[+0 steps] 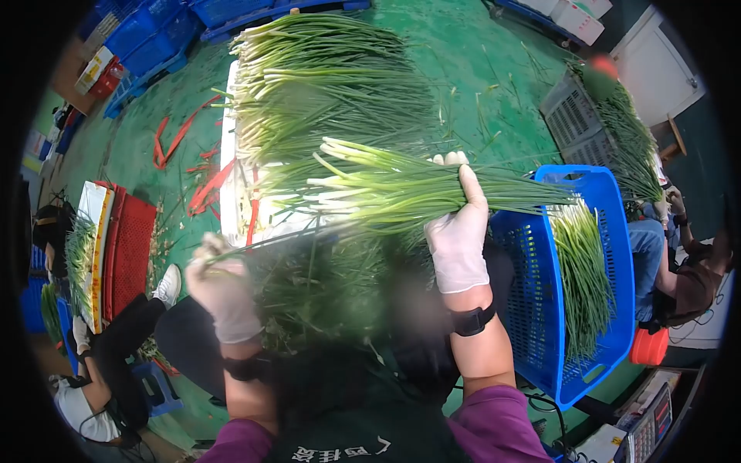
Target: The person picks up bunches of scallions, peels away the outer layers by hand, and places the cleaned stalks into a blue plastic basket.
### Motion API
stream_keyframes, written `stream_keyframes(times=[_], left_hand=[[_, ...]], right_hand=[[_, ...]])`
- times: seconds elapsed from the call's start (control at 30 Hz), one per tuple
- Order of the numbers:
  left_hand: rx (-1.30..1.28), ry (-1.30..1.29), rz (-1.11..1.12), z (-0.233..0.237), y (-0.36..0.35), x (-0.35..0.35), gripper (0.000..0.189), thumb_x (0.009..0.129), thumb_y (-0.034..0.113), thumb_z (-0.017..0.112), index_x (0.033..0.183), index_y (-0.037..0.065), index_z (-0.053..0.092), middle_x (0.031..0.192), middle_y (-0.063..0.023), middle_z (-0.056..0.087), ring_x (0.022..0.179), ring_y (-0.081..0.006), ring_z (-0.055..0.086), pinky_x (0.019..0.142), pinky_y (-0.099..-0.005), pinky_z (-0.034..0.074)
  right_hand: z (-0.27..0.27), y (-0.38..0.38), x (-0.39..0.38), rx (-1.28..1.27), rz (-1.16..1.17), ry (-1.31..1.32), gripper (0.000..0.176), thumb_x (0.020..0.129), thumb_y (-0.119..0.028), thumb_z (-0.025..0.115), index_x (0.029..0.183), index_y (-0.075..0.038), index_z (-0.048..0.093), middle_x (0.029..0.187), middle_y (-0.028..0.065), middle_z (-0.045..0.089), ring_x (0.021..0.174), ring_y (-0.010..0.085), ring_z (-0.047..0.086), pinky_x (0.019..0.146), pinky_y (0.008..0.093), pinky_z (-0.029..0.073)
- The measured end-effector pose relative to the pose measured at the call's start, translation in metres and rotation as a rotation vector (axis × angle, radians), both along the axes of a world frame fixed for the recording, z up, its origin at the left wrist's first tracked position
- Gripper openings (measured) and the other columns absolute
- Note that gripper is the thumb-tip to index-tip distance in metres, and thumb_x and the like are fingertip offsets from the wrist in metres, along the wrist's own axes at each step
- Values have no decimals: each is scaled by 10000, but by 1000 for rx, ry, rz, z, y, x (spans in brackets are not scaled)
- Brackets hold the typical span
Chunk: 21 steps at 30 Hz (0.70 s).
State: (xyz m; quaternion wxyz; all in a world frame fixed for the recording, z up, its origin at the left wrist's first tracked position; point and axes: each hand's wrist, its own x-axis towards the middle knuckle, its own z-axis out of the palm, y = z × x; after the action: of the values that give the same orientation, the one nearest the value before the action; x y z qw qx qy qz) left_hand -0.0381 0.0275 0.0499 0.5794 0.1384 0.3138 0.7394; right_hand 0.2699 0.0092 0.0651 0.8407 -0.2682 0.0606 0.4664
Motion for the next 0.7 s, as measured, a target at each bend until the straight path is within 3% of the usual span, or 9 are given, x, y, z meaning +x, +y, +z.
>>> stream_keyframes(times=[0.07,0.13,0.2,0.3,0.4,0.43,0.5,0.6,0.7], left_hand=[[78,-39,211,0,11,-26,194,829,115,522,981,24,599,1136,-89,599,765,-124,523,589,-215,456],[20,342,49,2,8,-29,240,858,114,504,1056,13,595,1141,-76,594,767,-103,523,651,-203,471],[31,734,-183,2,3,-18,289,921,147,473,1152,9,577,985,-38,602,683,-64,483,653,-194,448],[48,699,-596,7,-9,41,328,990,280,547,1171,13,606,736,32,576,625,-26,447,598,-176,393],[15,846,-694,3,-17,64,255,967,238,584,1049,4,645,724,40,559,633,-29,460,559,-200,360],[39,1002,-700,10,-13,61,248,966,236,581,982,1,659,707,45,548,615,-31,447,545,-207,348],[63,881,-603,-2,-7,46,253,958,227,583,862,6,663,669,47,525,579,-43,409,524,-216,313],[264,1379,-534,-12,2,12,235,942,202,590,832,6,656,642,41,501,553,-49,381,514,-214,285],[25,1125,-605,-17,-8,7,207,933,181,595,838,4,644,632,34,497,540,-49,392,510,-211,296]], right_hand=[[-1,-1,1,28,7,-6,274,933,-76,573,1203,-27,573,1153,94,629,1110,259,593,1003,403,494],[0,-2,-4,75,43,-8,274,932,-77,578,1202,-29,574,1134,95,639,1099,258,599,1001,405,493],[-1,-2,-8,122,91,-15,275,929,-77,585,1200,-29,574,1112,98,649,1086,260,606,996,405,494],[-9,2,-12,175,180,-45,277,922,-75,597,1195,-28,576,1072,105,663,1069,267,614,986,402,496],[-12,1,-14,214,235,-131,266,921,-80,598,1179,-19,583,1057,106,668,1056,269,623,968,400,503],[-9,0,-5,220,183,-132,257,921,-78,597,1170,-17,587,1056,105,668,1052,269,626,964,402,505],[7,-13,30,229,49,-149,240,921,-75,593,1153,-12,596,1054,105,668,1042,268,632,957,406,511],[43,-63,114,329,-252,-192,194,926,-90,580,1098,-13,627,1056,101,675,1037,256,637,968,401,506],[70,-141,188,141,-612,-473,164,924,-127,588,1032,-30,665,1055,96,684,1034,239,638,961,389,503]])
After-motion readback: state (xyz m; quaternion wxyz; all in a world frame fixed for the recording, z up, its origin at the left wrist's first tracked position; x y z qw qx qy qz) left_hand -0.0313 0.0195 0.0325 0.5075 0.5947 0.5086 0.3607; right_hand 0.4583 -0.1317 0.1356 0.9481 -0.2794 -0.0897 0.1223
